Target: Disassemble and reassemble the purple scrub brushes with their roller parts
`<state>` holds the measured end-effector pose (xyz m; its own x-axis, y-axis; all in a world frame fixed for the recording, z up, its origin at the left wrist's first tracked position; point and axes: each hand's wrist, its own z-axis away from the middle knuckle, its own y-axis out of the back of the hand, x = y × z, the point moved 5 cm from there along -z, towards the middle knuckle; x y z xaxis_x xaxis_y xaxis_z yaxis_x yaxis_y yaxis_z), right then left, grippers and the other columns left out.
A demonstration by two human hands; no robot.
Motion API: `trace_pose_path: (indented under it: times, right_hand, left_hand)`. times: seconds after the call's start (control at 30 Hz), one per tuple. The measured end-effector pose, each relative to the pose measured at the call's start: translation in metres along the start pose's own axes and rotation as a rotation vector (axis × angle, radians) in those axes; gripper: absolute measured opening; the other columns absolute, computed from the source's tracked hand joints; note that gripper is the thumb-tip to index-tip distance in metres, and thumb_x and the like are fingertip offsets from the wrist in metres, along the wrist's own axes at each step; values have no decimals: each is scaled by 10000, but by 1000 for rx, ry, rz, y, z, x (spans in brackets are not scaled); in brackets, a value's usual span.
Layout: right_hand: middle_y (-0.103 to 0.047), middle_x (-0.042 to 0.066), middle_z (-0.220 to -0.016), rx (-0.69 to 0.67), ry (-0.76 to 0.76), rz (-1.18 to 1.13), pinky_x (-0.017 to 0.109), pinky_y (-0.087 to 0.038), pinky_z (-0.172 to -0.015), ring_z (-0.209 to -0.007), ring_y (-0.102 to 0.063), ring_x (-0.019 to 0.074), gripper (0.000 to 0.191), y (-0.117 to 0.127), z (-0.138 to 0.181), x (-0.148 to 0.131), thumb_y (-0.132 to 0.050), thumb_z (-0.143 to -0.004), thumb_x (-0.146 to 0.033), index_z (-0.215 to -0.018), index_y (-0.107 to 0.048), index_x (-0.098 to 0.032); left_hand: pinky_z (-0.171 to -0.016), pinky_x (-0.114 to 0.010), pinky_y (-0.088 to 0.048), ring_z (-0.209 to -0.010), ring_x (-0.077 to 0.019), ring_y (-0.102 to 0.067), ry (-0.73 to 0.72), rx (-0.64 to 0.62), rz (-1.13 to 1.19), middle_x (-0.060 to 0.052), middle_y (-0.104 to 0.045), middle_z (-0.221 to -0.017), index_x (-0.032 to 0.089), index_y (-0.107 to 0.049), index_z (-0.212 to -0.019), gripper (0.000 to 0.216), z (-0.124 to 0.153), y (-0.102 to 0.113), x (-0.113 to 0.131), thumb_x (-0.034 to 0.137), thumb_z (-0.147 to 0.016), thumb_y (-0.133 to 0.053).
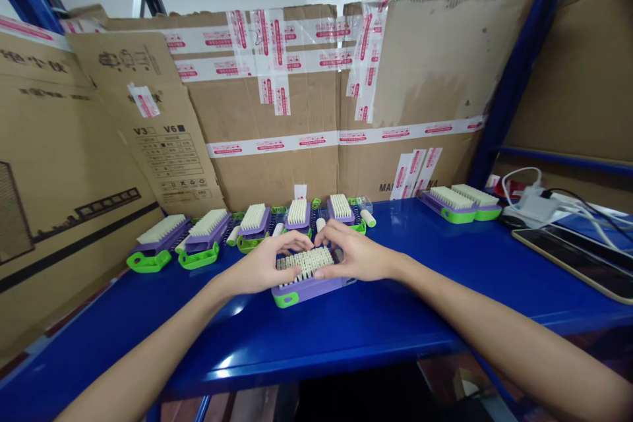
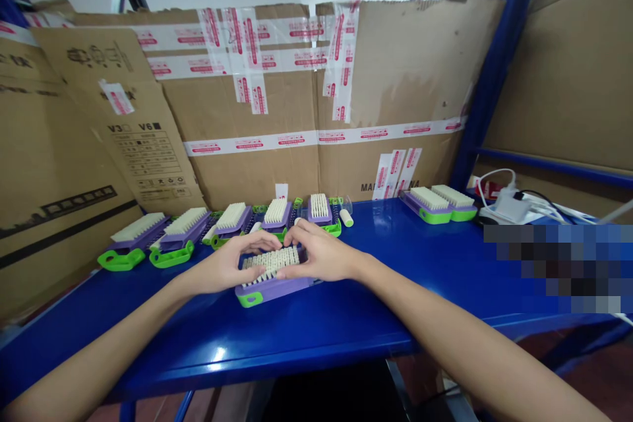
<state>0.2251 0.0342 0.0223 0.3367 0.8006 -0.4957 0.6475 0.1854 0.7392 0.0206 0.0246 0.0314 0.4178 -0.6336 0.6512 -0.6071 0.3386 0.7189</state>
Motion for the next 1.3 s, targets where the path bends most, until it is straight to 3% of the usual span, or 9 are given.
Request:
trace_pose_path:
  times: [0.1, 0.2, 0.3, 0.5, 0.73, 0.87, 0.97, 1.13, 1.3]
  right_hand:
    - [-604, 102, -1194, -29, -14, 131, 441, -522, -947, -1063, -592, 273, 729, 1, 1, 3, -840, -801, -749, -1221, -622, -195]
    - [-607, 91, -1104, -47, -6, 206, 404, -497, -871, -991, -580, 258, 618, 0, 0, 5, -788, -872, -732, -1113, -636, -184]
    - [-590, 45, -953, -63, 36, 228, 349, -424, -772, -892, -543, 225, 502, -1, -1, 4, -736, -950, -683, -946, -603, -199]
    - [-545, 0, -871, -75, 42, 151, 302, -345, -691, -776, -494, 172, 514, 1, -1, -2, -793, -921, -651, -832, -543, -211]
    - [-641, 54, -1005, -84, -23, 196, 336, -394, -777, -920, -580, 238, 551, -3, 0, 0, -828, -884, -653, -1094, -621, -188]
    - [-648, 49, -984, -99, 10, 179, 336, -390, -765, -866, -566, 213, 480, -5, 1, -3, -770, -942, -640, -1048, -622, -196]
    - [-628, 27, -932, -90, 11, 152, 332, -370, -753, -837, -545, 197, 468, -5, 0, -3, -751, -953, -643, -976, -592, -204]
    - [-551, -25, -816, -84, 1, 94, 316, -326, -727, -756, -492, 163, 469, -5, 0, -2, -755, -952, -624, -877, -533, -218]
    - [-496, -36, -788, -73, -8, 25, 299, -326, -698, -736, -464, 159, 446, -4, 0, -4, -720, -973, -610, -871, -518, -226]
  left_hand:
    - [-1126, -470, -520, -1230, -268, -687, -23, -3, -26, -76, -718, -1308, 235, -641, -1299, 382, 0, 1, 1, 238, -921, -698]
    - [-1100, -477, -525, -1201, -277, -682, -32, -12, -65, -78, -720, -1293, 236, -650, -1295, 377, 0, 0, 3, 331, -940, -736]
    - [-1055, -490, -535, -1160, -299, -673, 14, 10, -128, -86, -719, -1273, 234, -656, -1291, 571, -1, -1, 3, 486, -831, -880]
    - [-1069, -496, -532, -1216, -322, -681, 72, 24, -233, -117, -718, -1332, 233, -619, -1411, 711, 1, 0, -4, 559, -833, -875]
    - [-972, -448, -565, -1162, -353, -724, 113, -94, -299, -104, -754, -1339, 251, -680, -1396, 783, 4, -2, -5, 665, -768, -896]
    - [-938, -433, -563, -1120, -346, -727, 122, -126, -287, -104, -759, -1312, 242, -681, -1392, 839, 4, -1, -2, 683, -720, -919]
    - [-935, -408, -550, -1099, -319, -726, 95, -120, -238, -93, -763, -1283, 239, -682, -1374, 786, 3, -1, 0, 651, -746, -914]
    - [-774, -320, -497, -884, -234, -709, 135, -72, -200, -35, -783, -1007, 214, -736, -1167, 495, 1, -4, -5, 599, -869, -825]
    - [-657, -272, -405, -695, -161, -598, 101, -29, -248, 14, -711, -821, 208, -748, -1113, 463, 1, -5, -4, 629, -922, -755]
